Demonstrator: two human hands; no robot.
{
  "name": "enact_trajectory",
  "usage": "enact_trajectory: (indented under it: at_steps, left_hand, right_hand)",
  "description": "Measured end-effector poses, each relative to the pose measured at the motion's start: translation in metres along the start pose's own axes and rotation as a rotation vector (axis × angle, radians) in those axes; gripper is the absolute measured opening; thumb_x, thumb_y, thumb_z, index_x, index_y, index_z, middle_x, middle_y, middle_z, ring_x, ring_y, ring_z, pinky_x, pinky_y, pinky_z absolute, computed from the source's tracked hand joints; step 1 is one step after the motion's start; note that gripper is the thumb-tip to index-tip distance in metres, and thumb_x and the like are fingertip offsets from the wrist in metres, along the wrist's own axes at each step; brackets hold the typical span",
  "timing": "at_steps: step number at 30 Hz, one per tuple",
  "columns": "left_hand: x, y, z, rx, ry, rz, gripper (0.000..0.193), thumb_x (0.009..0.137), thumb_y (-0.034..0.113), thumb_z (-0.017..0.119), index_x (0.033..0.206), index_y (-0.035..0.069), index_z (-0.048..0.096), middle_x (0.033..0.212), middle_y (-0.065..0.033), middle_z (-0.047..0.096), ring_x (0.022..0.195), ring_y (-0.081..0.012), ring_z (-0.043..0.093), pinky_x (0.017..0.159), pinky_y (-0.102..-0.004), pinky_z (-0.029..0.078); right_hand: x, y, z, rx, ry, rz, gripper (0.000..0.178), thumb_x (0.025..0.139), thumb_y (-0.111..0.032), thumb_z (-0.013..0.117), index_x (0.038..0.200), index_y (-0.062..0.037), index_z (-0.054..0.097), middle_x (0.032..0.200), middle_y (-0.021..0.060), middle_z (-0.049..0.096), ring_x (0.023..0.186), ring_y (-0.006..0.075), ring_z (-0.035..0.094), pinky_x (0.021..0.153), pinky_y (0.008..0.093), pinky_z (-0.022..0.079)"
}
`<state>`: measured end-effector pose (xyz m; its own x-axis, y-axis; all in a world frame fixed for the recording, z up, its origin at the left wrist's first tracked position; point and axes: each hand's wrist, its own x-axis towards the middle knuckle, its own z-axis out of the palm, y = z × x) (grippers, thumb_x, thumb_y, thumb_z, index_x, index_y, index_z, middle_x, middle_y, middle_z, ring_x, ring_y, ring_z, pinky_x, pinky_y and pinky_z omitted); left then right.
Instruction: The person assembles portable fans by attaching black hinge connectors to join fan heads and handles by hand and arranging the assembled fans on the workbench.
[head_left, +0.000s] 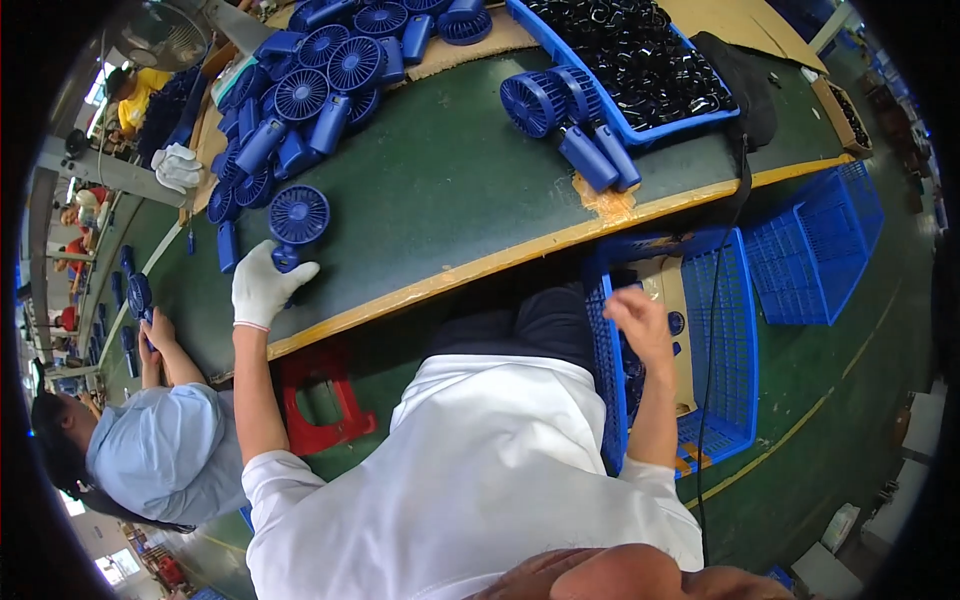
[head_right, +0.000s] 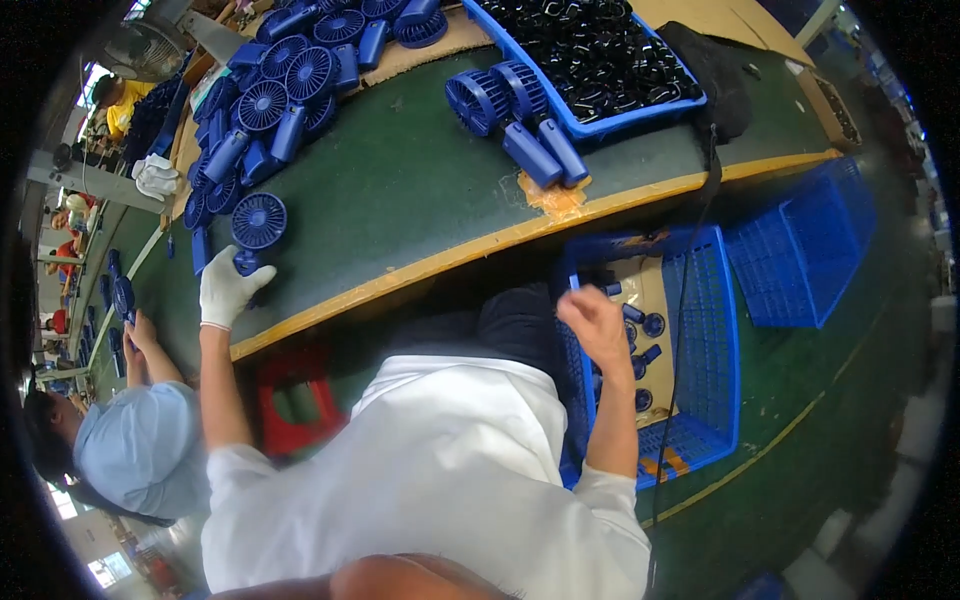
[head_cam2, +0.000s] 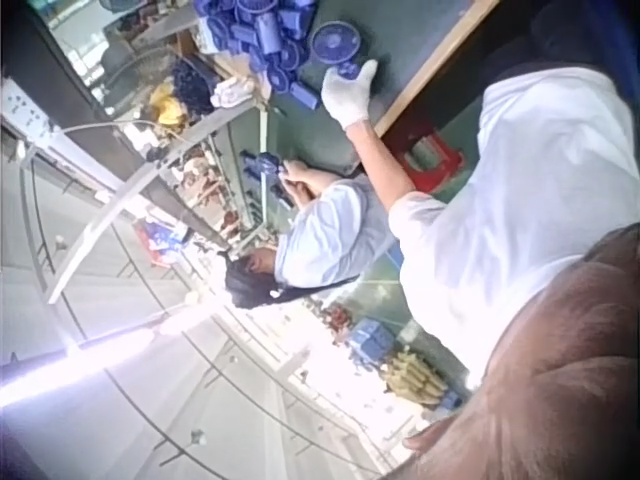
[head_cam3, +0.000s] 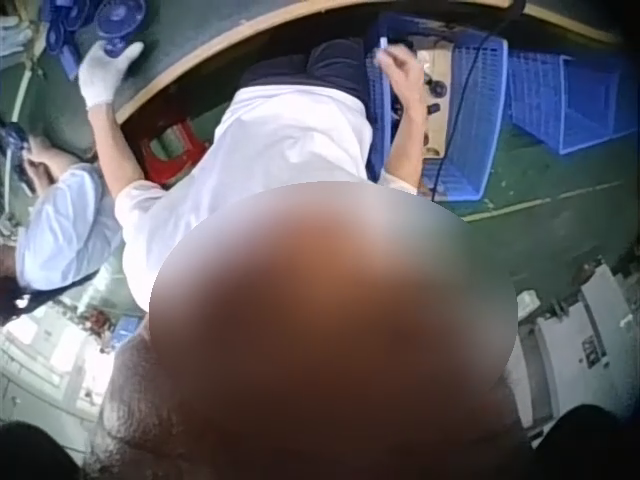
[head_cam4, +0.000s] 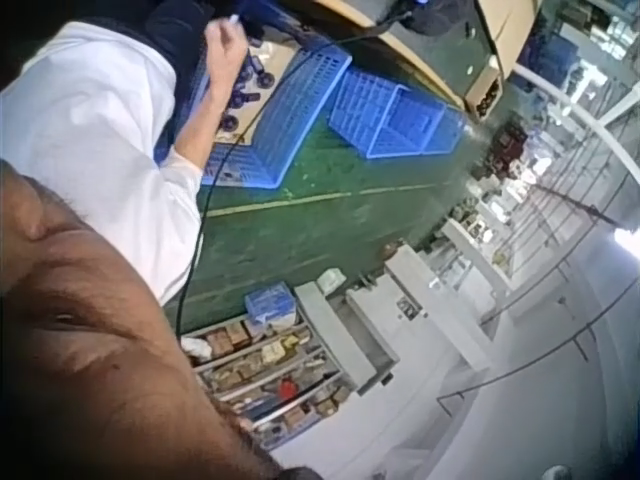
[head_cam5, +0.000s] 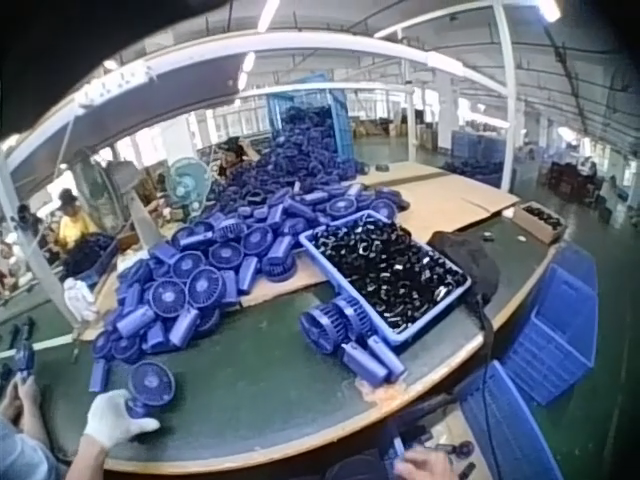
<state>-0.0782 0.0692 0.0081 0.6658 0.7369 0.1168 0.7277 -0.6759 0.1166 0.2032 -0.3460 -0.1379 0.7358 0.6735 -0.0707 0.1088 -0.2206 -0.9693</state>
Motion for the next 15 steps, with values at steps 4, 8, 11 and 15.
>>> enact_trajectory:
  at_steps: [4,8,11,15]
  left_hand:
    - [0.008,0.027,0.016,0.135,0.157,0.278,0.049,0.071,0.052,0.074,0.065,0.005,0.063,0.069,-0.0113,0.059,0.068,-0.0307,0.062,0.061,-0.0411,0.049]
    - [-0.005,0.047,0.026,0.016,0.107,0.186,0.045,0.075,0.052,0.069,0.065,0.008,0.064,0.072,-0.0113,0.062,0.069,-0.0302,0.064,0.059,-0.0418,0.051]
    - [0.006,0.061,0.023,0.059,-0.134,0.064,0.054,0.079,0.059,0.06,0.071,0.007,0.069,0.078,-0.0126,0.065,0.074,-0.0302,0.066,0.063,-0.0413,0.055]
    - [0.006,0.057,0.035,-0.098,-0.034,0.156,0.052,0.08,0.054,0.062,0.072,0.003,0.069,0.083,-0.015,0.066,0.082,-0.0311,0.066,0.067,-0.0421,0.055]
  right_hand:
    - [0.079,-0.107,-0.007,-0.165,0.221,-0.497,0.009,0.083,-0.006,0.067,0.082,0.0029,0.065,0.077,0.0065,0.062,0.067,0.0124,0.057,0.062,0.0261,0.045]
    - [0.197,-0.161,-0.017,-0.481,0.347,-0.685,0.017,0.086,-0.017,0.069,0.086,-0.0001,0.068,0.075,0.0133,0.065,0.065,0.0176,0.061,0.062,0.0299,0.048]
    - [0.265,-0.17,-0.023,-0.758,0.299,-0.658,0.031,0.087,-0.031,0.067,0.092,-0.0007,0.07,0.082,0.0163,0.068,0.069,0.0218,0.064,0.065,0.0364,0.049]
    - [0.38,-0.151,-0.068,-1.009,0.351,-0.425,0.047,0.091,-0.047,0.058,0.095,-0.0023,0.071,0.087,0.0212,0.069,0.085,0.035,0.068,0.078,0.042,0.05]
